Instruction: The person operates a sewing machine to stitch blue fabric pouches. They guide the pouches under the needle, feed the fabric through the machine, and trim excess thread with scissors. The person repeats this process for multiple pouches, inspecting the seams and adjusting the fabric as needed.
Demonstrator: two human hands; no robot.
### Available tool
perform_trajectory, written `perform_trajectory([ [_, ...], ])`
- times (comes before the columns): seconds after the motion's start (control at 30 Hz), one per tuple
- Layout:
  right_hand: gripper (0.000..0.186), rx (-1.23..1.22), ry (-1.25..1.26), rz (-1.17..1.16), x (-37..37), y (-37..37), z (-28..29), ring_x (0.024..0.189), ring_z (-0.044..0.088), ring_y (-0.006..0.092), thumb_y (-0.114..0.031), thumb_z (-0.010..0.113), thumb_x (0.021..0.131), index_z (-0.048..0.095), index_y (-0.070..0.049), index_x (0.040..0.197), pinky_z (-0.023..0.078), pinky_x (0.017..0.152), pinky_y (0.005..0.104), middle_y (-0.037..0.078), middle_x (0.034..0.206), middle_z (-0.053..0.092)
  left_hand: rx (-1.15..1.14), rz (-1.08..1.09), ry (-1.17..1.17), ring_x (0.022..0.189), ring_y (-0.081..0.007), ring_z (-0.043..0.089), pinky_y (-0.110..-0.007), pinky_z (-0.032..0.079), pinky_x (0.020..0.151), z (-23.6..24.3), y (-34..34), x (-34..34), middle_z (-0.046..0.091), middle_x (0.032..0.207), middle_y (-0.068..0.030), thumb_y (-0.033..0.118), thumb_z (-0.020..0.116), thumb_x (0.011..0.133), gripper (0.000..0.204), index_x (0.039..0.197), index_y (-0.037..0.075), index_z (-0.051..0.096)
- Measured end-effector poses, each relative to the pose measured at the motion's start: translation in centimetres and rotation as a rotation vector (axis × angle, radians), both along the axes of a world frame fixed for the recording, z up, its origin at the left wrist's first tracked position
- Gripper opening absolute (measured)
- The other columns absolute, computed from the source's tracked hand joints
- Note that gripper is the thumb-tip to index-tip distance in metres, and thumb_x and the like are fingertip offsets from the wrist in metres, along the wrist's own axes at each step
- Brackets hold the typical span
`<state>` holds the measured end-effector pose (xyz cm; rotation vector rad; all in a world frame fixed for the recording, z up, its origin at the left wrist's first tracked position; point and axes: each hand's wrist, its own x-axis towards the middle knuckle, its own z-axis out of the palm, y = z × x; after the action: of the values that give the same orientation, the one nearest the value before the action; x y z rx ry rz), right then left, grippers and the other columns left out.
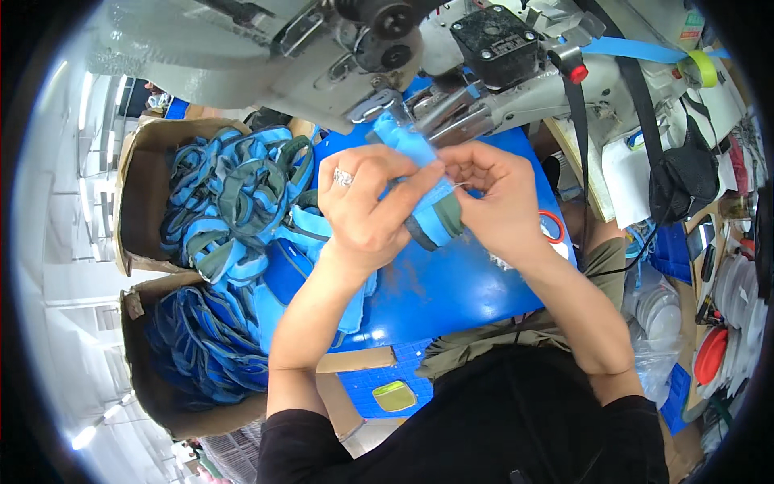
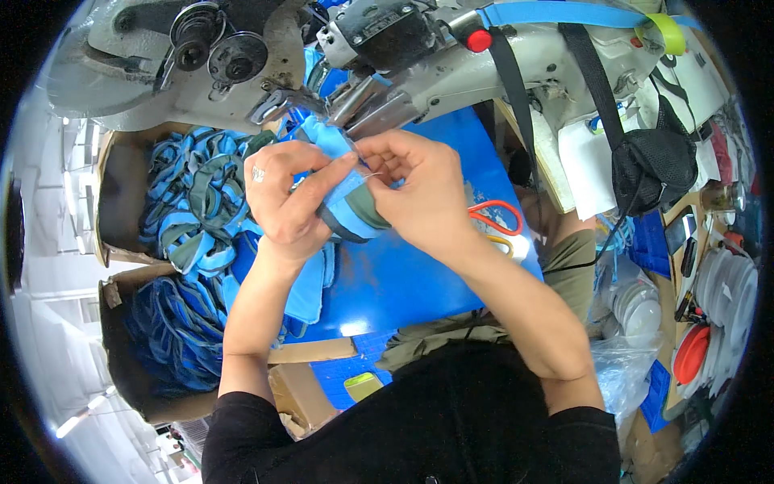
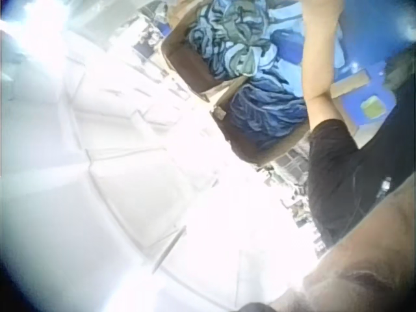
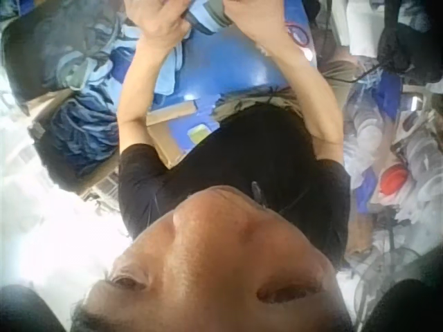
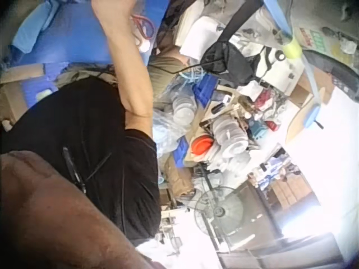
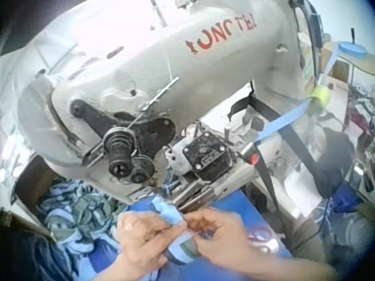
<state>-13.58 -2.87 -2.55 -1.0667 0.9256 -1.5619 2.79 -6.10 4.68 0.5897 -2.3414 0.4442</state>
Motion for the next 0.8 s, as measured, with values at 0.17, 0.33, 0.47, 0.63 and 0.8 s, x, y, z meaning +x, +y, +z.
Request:
perform_trajectory([
  [0.17, 0.020, 0.157, -0.162, 0.215, -1.7, 0.4, 2.4, 0.075, 0.067, 0.0056, 0.000, 0.073, 0.090, 0.071, 0.005, 0.109, 0.053, 0.067, 0.0208, 0.004, 0.089, 0.073, -0.012, 0.059, -0.003, 0.080, -0.0215, 0.061, -0.036, 0.042, 0.073, 0.2, -1.2, 0.1, 0.063, 0.087, -0.0002, 0.013, 0.072, 0.062, 0.039, 0.100, 0.013, 0.079],
  [0.33, 0.024, 0.148, -0.168, 0.238, -2.2, 0.5, 2.8, 0.072, 0.064, 0.0044, -0.001, 0.073, 0.088, 0.072, 0.004, 0.112, 0.051, 0.064, 0.0200, 0.001, 0.085, 0.070, -0.069, 0.069, -0.043, 0.082, -0.0211, 0.063, -0.036, 0.043, 0.074, 1.0, -0.6, -0.2, 0.064, 0.088, -0.0005, 0.013, 0.073, 0.062, 0.041, 0.103, 0.012, 0.078],
  [0.47, 0.028, 0.125, -0.122, 0.245, -2.4, 1.0, 2.2, 0.069, 0.060, 0.0040, -0.003, 0.075, 0.085, 0.072, 0.004, 0.113, 0.049, 0.061, 0.0207, 0.000, 0.080, 0.069, -0.070, 0.034, -0.030, 0.084, -0.0213, 0.065, -0.036, 0.044, 0.075, 0.9, 0.2, -0.2, 0.066, 0.088, -0.0018, 0.014, 0.075, 0.064, 0.040, 0.104, 0.010, 0.078],
  [0.63, 0.032, 0.010, 0.036, 0.146, -1.8, 1.5, 1.4, 0.066, 0.060, 0.0058, -0.009, 0.077, 0.082, 0.073, 0.004, 0.110, 0.048, 0.059, 0.0232, 0.001, 0.077, 0.069, 0.123, 0.086, 0.082, 0.083, -0.0237, 0.066, -0.036, 0.046, 0.076, 0.1, 1.3, 0.0, 0.070, 0.088, -0.0056, 0.012, 0.077, 0.067, 0.037, 0.104, 0.007, 0.077],
  [0.8, 0.031, 0.043, -0.061, 0.172, -1.8, 2.0, 1.4, 0.068, 0.062, 0.0063, -0.010, 0.078, 0.082, 0.074, 0.005, 0.109, 0.050, 0.060, 0.0242, 0.003, 0.079, 0.070, 0.437, 0.099, 0.181, 0.085, -0.0246, 0.067, -0.034, 0.050, 0.076, 0.2, 1.9, -0.1, 0.071, 0.092, -0.0099, 0.007, 0.078, 0.074, 0.035, 0.109, 0.004, 0.076],
])
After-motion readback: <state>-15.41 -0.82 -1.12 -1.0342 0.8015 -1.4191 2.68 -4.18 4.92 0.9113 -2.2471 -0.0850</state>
